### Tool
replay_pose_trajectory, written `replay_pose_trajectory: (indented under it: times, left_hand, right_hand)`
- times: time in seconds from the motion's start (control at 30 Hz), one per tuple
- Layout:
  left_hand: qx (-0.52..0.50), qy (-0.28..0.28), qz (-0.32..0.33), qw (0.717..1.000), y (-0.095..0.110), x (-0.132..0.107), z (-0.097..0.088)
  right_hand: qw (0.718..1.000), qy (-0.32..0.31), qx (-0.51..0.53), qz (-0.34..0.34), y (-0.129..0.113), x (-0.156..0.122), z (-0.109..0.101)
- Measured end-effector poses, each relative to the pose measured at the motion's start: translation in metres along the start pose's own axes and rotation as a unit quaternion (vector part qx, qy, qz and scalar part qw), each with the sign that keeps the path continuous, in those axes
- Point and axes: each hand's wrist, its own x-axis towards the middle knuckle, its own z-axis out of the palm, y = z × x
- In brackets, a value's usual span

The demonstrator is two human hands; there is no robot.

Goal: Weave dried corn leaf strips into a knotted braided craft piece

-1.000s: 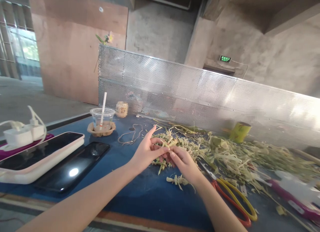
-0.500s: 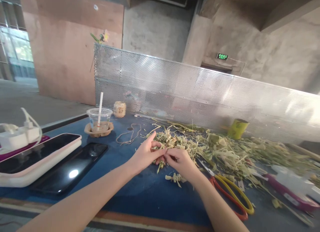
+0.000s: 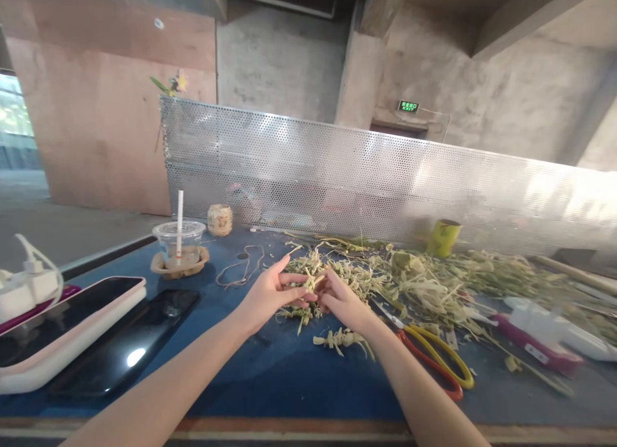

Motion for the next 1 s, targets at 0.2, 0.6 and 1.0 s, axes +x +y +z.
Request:
replay_pose_trajectory:
  times: [0.2, 0.6, 1.0]
  left_hand:
    - [0.051, -0.009, 0.069, 0.996, -0.004, 0.002, -0.001]
    - [0.117, -0.063, 0.095, 0.987, -0.008, 0.001, -0.001]
    - [0.114, -0.096, 0.02, 0.989, -0.006, -0.004, 0.002]
  right_hand:
    - [0.96, -0.076, 0.267, -0.021, 0.003, 0.002, 0.009]
    - [0.916, -0.129, 0.377, 0.039, -0.001, 0.001, 0.012]
    - [0.968, -0.002, 0.249, -0.004, 0.002, 0.003, 0.013]
